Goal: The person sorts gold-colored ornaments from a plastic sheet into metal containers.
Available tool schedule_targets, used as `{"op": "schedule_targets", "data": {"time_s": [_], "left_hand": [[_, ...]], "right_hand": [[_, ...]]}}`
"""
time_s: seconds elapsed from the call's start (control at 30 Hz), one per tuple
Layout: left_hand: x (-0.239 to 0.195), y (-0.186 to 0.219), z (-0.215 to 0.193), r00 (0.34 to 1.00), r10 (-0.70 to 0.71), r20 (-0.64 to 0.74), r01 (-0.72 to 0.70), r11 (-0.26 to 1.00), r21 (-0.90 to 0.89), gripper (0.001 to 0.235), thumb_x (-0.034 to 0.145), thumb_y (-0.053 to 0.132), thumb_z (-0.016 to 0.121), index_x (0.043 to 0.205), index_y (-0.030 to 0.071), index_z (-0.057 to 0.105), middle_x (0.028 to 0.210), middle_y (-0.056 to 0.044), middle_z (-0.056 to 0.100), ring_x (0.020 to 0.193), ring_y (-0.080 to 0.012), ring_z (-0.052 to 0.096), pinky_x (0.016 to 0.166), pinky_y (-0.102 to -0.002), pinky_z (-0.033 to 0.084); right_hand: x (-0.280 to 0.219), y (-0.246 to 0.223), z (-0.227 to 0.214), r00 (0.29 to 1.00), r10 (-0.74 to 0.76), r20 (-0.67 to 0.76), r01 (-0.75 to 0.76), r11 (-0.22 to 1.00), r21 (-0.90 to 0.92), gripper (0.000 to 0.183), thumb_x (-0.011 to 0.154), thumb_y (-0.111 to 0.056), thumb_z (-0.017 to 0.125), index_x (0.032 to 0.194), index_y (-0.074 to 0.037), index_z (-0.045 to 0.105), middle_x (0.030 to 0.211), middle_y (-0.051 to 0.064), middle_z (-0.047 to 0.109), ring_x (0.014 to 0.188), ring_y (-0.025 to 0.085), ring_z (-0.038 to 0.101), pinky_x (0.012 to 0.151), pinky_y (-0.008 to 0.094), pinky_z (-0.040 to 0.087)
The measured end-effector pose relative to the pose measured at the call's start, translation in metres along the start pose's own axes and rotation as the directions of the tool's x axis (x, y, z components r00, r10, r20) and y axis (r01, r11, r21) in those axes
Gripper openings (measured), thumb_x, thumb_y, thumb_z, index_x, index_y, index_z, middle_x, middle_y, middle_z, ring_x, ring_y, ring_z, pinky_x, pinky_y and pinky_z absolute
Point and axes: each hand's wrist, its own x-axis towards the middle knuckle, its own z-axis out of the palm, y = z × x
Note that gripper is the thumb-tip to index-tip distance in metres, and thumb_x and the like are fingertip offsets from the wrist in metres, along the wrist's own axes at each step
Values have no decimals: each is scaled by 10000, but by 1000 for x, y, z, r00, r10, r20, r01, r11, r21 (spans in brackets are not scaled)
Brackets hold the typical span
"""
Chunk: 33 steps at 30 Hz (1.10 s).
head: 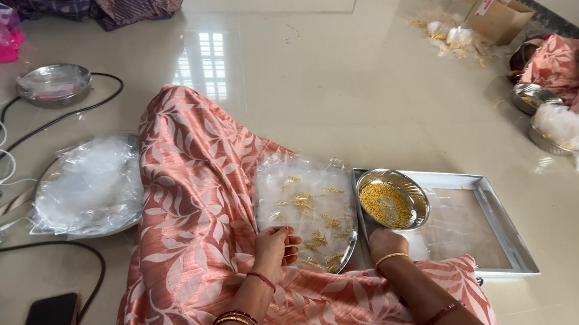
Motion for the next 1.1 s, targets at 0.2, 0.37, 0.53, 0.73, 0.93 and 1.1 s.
{"op": "schedule_targets", "data": {"time_s": [0.2,0.37,0.53,0.73,0.93,1.1], "left_hand": [[2,0,0,1000,3,7,-3,1000,8,199,1033,199,549,1002,44,671,785,-89,723,527,-133,572,471,-287,493],[-4,5,2,1000,11,5,-11,1000,26,194,1024,191,564,1013,35,679,785,-87,728,528,-129,574,461,-280,483],[-12,11,10,1000,-15,19,14,1000,28,129,989,157,629,1038,47,674,795,-91,731,544,-123,591,453,-276,462],[-28,17,24,979,0,202,-31,988,152,238,938,264,722,1084,77,715,838,-78,738,593,-132,626,503,-280,494],[-12,-3,20,938,24,345,-96,977,191,262,922,272,722,1053,49,765,860,-55,756,688,-132,704,549,-300,542],[2,-11,18,965,75,249,-116,982,152,172,892,115,757,1008,-13,759,811,-80,739,646,-151,656,540,-305,529]], "right_hand": [[12,-5,8,999,-4,-47,4,1000,17,242,991,-199,558,1027,-158,794,1076,90,783,993,269,765,785,413,622],[-5,10,-30,998,42,-48,-32,981,190,243,989,-215,559,1017,-129,784,1071,144,762,973,312,748,813,437,594],[7,28,-33,998,-4,64,-47,632,774,183,997,-176,630,1044,-49,753,962,177,749,821,295,708,727,426,565],[-35,-23,-86,881,-453,139,-164,-15,986,348,918,-225,694,1221,-53,696,886,6,715,716,132,664,676,300,598],[-19,-46,-55,736,-673,-77,-47,-164,985,495,1006,-262,662,1426,-40,520,868,70,680,705,148,642,631,308,545],[-47,-35,-110,791,-607,75,-67,36,997,453,1014,-345,529,1406,-117,520,880,79,716,787,179,742,682,323,609]]}}
